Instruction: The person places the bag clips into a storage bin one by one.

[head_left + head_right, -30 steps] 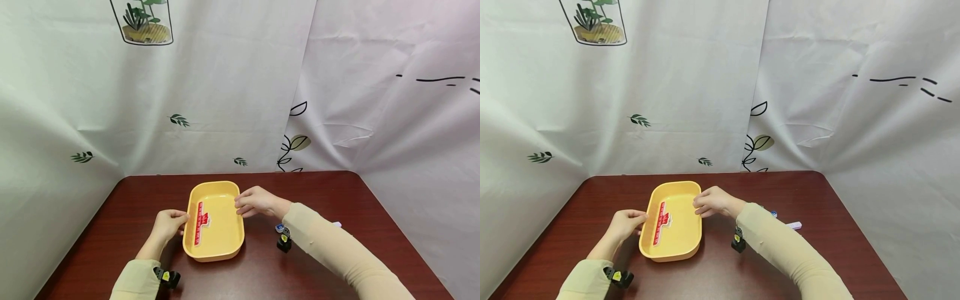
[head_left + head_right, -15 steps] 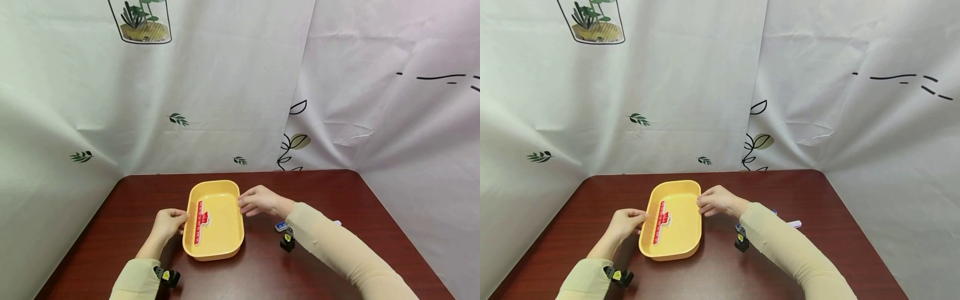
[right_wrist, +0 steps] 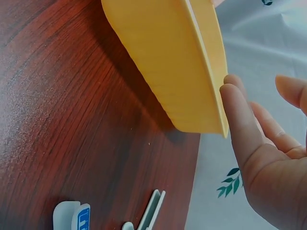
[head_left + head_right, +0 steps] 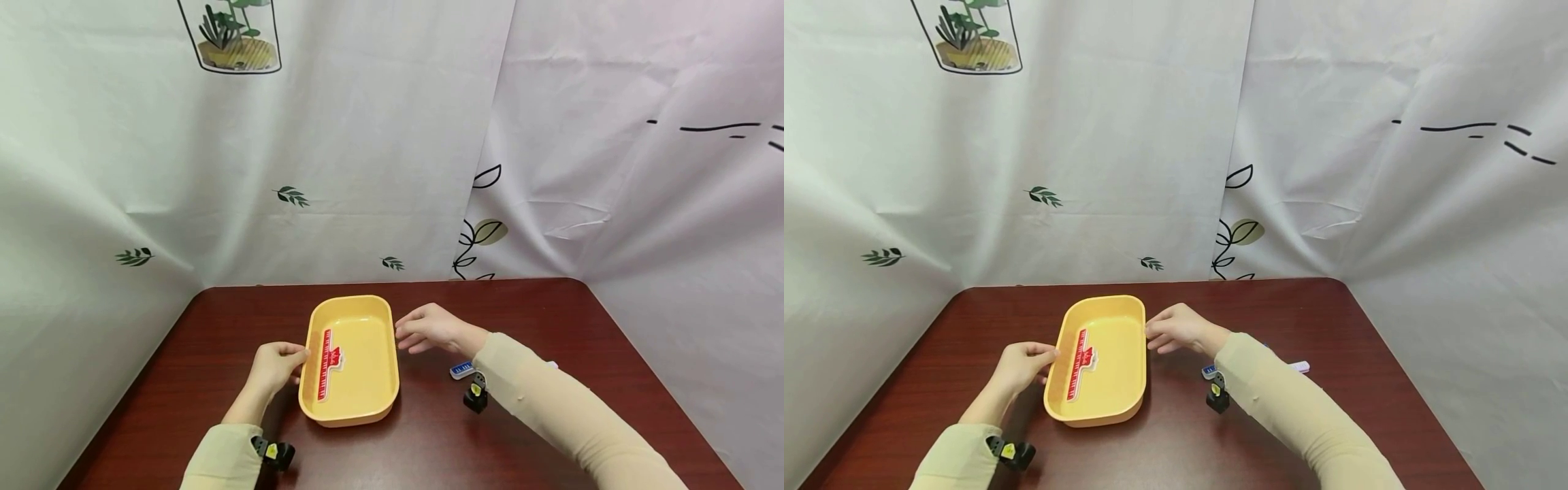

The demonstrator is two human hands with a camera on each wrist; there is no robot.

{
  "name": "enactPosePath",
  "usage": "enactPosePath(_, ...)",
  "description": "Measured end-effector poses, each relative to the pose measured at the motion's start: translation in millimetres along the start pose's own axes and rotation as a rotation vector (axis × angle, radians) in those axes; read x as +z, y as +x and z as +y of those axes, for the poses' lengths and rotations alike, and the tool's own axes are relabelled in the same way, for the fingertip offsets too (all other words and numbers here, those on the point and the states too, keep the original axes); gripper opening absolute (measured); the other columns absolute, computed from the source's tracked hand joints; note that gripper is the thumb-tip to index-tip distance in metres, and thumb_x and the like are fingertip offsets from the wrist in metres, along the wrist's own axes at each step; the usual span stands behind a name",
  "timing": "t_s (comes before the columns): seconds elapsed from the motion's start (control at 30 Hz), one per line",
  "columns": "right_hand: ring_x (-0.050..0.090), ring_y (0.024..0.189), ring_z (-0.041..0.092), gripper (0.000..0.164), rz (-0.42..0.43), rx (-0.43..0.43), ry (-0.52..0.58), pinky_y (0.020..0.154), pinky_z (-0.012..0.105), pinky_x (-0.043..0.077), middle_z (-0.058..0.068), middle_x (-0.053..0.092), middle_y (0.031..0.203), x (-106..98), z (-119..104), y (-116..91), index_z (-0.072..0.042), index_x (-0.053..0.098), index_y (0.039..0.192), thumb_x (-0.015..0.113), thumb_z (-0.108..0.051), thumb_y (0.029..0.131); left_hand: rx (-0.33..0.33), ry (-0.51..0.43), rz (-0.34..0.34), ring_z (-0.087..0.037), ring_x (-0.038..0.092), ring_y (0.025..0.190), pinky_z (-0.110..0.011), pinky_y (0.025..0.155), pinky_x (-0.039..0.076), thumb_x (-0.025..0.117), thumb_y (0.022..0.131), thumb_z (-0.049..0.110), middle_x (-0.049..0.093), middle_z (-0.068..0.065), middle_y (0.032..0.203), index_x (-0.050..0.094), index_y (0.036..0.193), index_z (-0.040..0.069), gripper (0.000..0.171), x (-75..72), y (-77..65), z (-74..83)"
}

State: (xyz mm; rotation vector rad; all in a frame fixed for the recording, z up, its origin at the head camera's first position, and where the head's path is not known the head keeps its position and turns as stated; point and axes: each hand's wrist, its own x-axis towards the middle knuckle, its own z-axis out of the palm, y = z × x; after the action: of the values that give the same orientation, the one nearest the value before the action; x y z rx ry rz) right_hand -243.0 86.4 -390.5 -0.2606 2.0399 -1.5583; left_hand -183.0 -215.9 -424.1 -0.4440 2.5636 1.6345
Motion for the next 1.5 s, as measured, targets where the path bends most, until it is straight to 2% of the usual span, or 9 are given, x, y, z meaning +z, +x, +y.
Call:
enactPosePath(0.33, 0.071, 0.084, 0.023, 0.035, 0.047, -0.003, -0.052, 0.074, 0.04, 0.059, 0.023, 0.065, 0.114, -5.6, 5.1, -1.1, 0.003, 0.063, 0.116, 0.065, -0.014, 0.085, 0.001, -0.001, 0.003, -0.014, 0.061, 0.063, -0.031, 0.055, 0.056, 0.062, 0.089, 0.012, 0.065, -0.018, 0.091, 0.065, 0.105, -0.008, 0.026, 0.7, 0.8, -1.0)
enactPosePath(0.5, 0.07, 0.088, 0.03, 0.036, 0.066, -0.02, -0.074, 0.073, 0.04, 0.059, 0.025, 0.065, 0.114, -9.1, 6.8, -2.8, 0.004, 0.063, 0.116, 0.064, -0.014, 0.085, 0.01, -0.009, 0.004, -0.014, 0.061, 0.062, -0.032, 0.055, 0.056, 0.062, 0.089, 0.011, 0.066, -0.018, 0.09, 0.065, 0.105, -0.009, 0.026, 0.5, 1.1, -1.7)
enactPosePath(0.63, 0.069, 0.091, 0.033, 0.037, 0.08, -0.033, -0.104, 0.075, 0.043, 0.058, 0.022, 0.067, 0.111, -12.5, 8.1, -4.5, 0.005, 0.062, 0.116, 0.064, -0.015, 0.085, 0.011, -0.012, 0.004, -0.014, 0.061, 0.062, -0.032, 0.055, 0.056, 0.062, 0.089, 0.011, 0.066, -0.018, 0.09, 0.064, 0.105, -0.009, 0.026, 0.8, 1.2, -1.9)
enactPosePath(0.8, 0.07, 0.088, 0.03, 0.035, 0.099, -0.022, -0.117, 0.076, 0.044, 0.058, 0.021, 0.067, 0.111, -17.1, 9.9, -6.6, 0.004, 0.063, 0.116, 0.064, -0.015, 0.086, 0.011, -0.013, 0.003, -0.014, 0.061, 0.062, -0.031, 0.055, 0.056, 0.062, 0.089, 0.011, 0.066, -0.018, 0.09, 0.064, 0.105, -0.009, 0.026, 0.9, 1.5, -2.2)
enactPosePath(1.0, 0.071, 0.083, 0.023, 0.035, 0.122, -0.007, -0.124, 0.073, 0.04, 0.059, 0.022, 0.066, 0.112, -21.3, 11.7, -8.8, 0.003, 0.063, 0.116, 0.063, -0.016, 0.087, 0.019, -0.015, 0.004, -0.013, 0.061, 0.062, -0.03, 0.054, 0.056, 0.062, 0.089, 0.011, 0.066, -0.017, 0.088, 0.065, 0.105, -0.009, 0.026, 0.9, 2.2, -2.4)
enactPosePath(1.27, 0.071, 0.083, 0.022, 0.034, 0.159, 0.004, -0.127, 0.071, 0.037, 0.059, 0.023, 0.065, 0.113, -25.9, 17.0, -10.6, 0.003, 0.064, 0.115, 0.062, -0.017, 0.088, 0.024, -0.012, 0.002, -0.013, 0.06, 0.062, -0.029, 0.053, 0.055, 0.062, 0.088, 0.01, 0.066, -0.015, 0.086, 0.065, 0.105, -0.009, 0.025, 0.9, 2.8, -2.5)
enactPosePath(1.5, 0.071, 0.082, 0.023, 0.037, 0.165, -0.017, -0.129, 0.07, 0.038, 0.059, 0.025, 0.065, 0.112, -30.1, 21.6, -12.6, 0.009, 0.061, 0.116, 0.06, -0.015, 0.087, 0.024, -0.007, 0.003, -0.013, 0.06, 0.062, -0.029, 0.053, 0.055, 0.062, 0.089, 0.011, 0.066, -0.016, 0.088, 0.065, 0.105, -0.009, 0.025, 1.0, 3.1, -3.0)
